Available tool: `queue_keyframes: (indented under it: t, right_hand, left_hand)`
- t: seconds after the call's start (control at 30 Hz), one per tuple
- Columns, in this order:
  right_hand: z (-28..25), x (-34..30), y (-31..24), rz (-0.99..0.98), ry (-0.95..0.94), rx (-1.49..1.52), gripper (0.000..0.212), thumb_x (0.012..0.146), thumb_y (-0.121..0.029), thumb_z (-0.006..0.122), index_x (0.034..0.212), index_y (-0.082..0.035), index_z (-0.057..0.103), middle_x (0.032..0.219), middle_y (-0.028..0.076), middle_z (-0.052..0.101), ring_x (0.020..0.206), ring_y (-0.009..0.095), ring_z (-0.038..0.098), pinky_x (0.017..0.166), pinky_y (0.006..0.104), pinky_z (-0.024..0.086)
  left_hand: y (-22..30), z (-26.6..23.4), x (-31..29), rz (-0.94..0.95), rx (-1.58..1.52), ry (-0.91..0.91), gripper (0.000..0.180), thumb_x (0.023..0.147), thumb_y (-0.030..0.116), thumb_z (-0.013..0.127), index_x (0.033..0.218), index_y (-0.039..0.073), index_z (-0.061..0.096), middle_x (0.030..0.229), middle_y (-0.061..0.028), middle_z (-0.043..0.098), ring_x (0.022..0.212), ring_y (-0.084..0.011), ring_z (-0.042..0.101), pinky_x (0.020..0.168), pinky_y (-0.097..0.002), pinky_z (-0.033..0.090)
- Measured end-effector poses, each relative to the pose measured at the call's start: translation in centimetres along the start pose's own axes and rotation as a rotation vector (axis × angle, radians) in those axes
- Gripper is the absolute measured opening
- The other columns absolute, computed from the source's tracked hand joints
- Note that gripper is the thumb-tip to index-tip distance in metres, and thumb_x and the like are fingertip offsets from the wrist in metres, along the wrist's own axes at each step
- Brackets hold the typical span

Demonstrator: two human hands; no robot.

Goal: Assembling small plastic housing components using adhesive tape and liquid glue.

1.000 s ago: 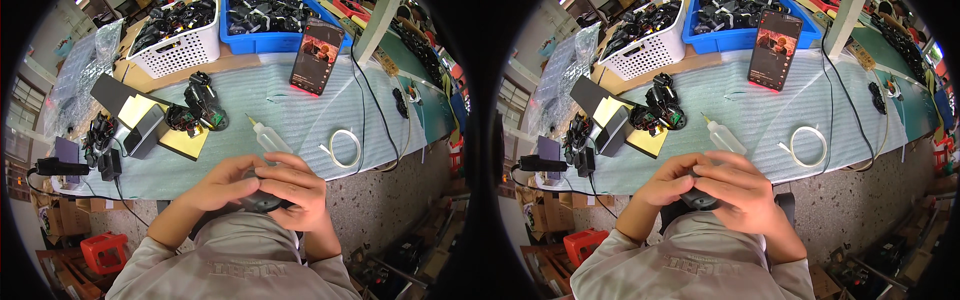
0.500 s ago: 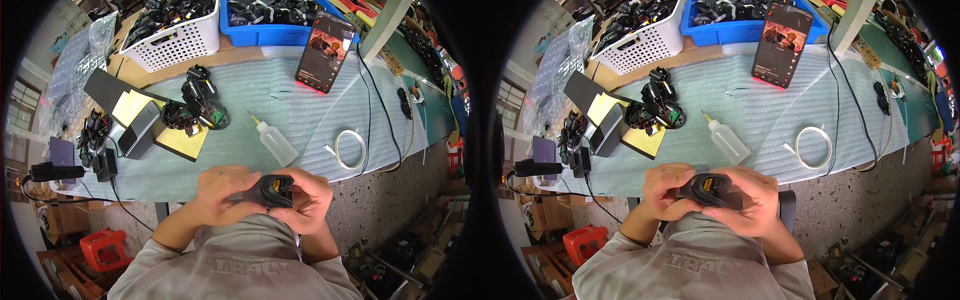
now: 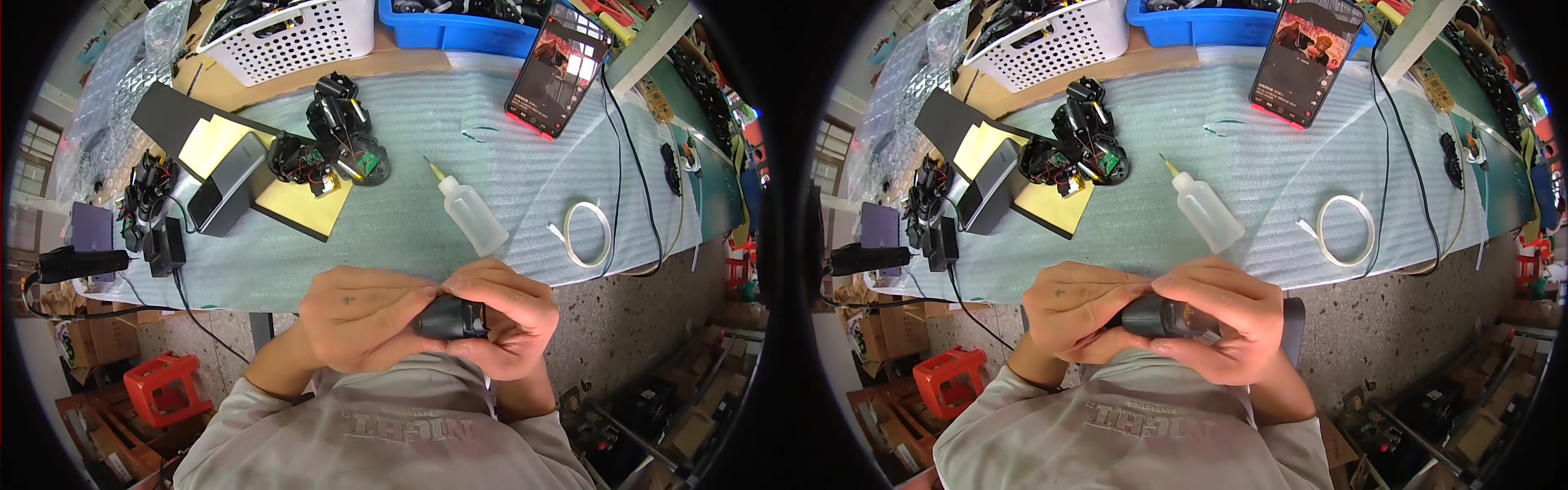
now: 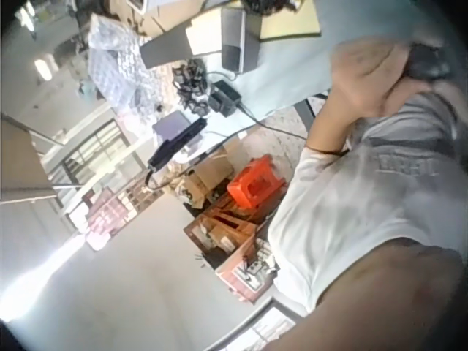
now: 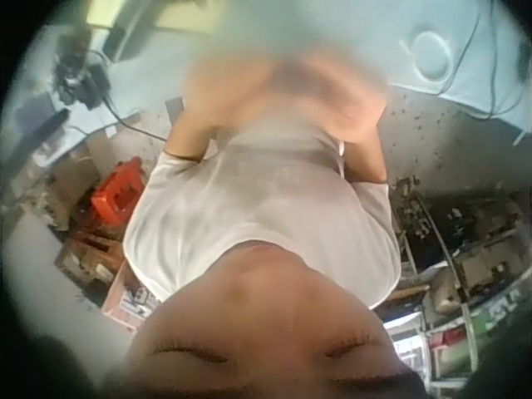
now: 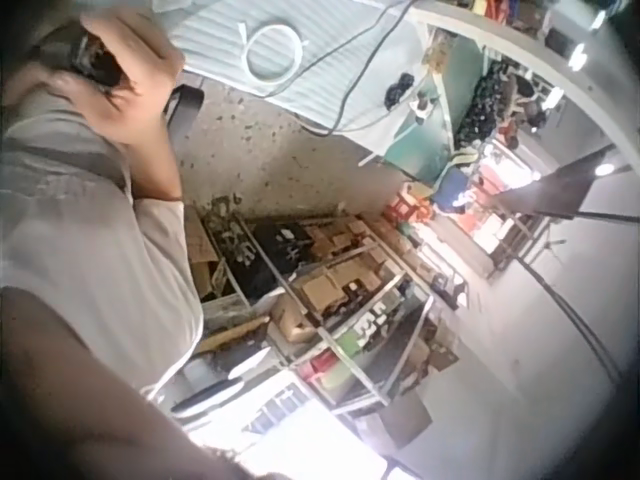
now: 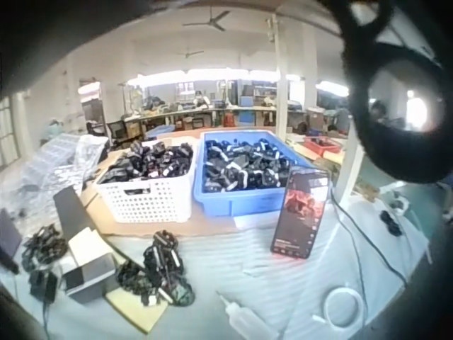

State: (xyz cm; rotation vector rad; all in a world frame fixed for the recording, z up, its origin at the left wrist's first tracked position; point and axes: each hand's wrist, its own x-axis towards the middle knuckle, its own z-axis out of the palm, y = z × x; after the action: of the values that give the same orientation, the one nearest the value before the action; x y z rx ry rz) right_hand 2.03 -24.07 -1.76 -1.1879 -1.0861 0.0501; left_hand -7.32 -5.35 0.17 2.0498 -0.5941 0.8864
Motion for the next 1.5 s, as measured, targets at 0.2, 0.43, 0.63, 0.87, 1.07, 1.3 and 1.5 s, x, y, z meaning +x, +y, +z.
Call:
queue_keyframes:
  t: [0.2,0.43,0.63,0.87,1.07,1.3,1.5]
  right_hand:
    - [0.7,-1.0,-0.1,-0.040,0.097,-0.021,0.047,0.072,-0.008,0.084,0.110,0.013,0.066,0.098,0.023,0.070,0.088,0.032,0.069,0.076,0.0386,0.055]
    - [3.8,-2.7,-0.2,0.176,0.372,0.217,0.046,0.078,-0.011,0.082,0.112,0.013,0.065,0.111,0.025,0.066,0.102,0.035,0.066,0.089,0.0411,0.052]
    - [0.1,0.1,-1.1,-0.055,0.035,-0.248,0.046,0.067,-0.010,0.088,0.106,0.007,0.072,0.105,0.021,0.070,0.094,0.035,0.070,0.082,0.0401,0.057]
    - [0.2,-1.9,-0.1,0.011,0.126,0.012,0.047,0.068,-0.006,0.088,0.108,0.009,0.071,0.101,0.025,0.073,0.093,0.036,0.074,0.082,0.0385,0.059]
    - [0.1,-2.8,0.5,0.025,0.198,-0.009,0.050,0.071,-0.005,0.087,0.113,0.012,0.068,0.103,0.028,0.072,0.098,0.037,0.073,0.087,0.0411,0.058]
    - [-0.1,-2.6,1.2,0.054,0.245,0.010,0.046,0.073,-0.003,0.085,0.113,0.013,0.067,0.100,0.028,0.072,0.094,0.034,0.073,0.083,0.0382,0.058]
    - [-0.8,-2.0,0.8,0.086,0.248,-0.030,0.040,0.074,-0.002,0.084,0.108,0.013,0.068,0.095,0.026,0.073,0.086,0.031,0.074,0.077,0.0360,0.059]
  left_hand:
    - [0.7,0.3,-0.1,-0.076,-0.051,-0.008,0.044,0.070,0.011,0.087,0.105,-0.009,0.068,0.093,-0.0193,0.072,0.084,-0.0336,0.074,0.071,-0.0382,0.061]
    - [0.7,3.1,-1.3,-0.311,-0.397,0.202,0.041,0.073,0.006,0.083,0.108,-0.009,0.068,0.098,-0.0238,0.071,0.090,-0.0384,0.072,0.079,-0.0427,0.059]
    - [1.6,-0.7,1.3,-0.114,0.064,-0.119,0.042,0.069,0.005,0.084,0.107,-0.007,0.069,0.097,-0.0206,0.073,0.087,-0.0343,0.073,0.078,-0.0396,0.061]
    - [2.0,-0.1,1.7,-0.303,-0.160,-0.070,0.044,0.071,0.011,0.084,0.109,-0.007,0.069,0.094,-0.0179,0.072,0.086,-0.0321,0.073,0.076,-0.0380,0.060]
    - [0.8,2.6,0.4,-0.372,-0.295,0.024,0.049,0.071,0.015,0.084,0.111,-0.008,0.068,0.105,-0.0205,0.071,0.100,-0.0336,0.071,0.086,-0.0396,0.056]
    - [-0.8,1.6,0.9,-0.180,-0.161,-0.064,0.041,0.075,0.012,0.081,0.108,-0.008,0.069,0.099,-0.0191,0.073,0.091,-0.0345,0.073,0.077,-0.0379,0.059]
    - [-1.0,2.6,0.8,-0.278,-0.200,-0.067,0.044,0.074,0.011,0.083,0.111,-0.007,0.067,0.101,-0.0194,0.073,0.087,-0.0310,0.074,0.077,-0.0341,0.059]
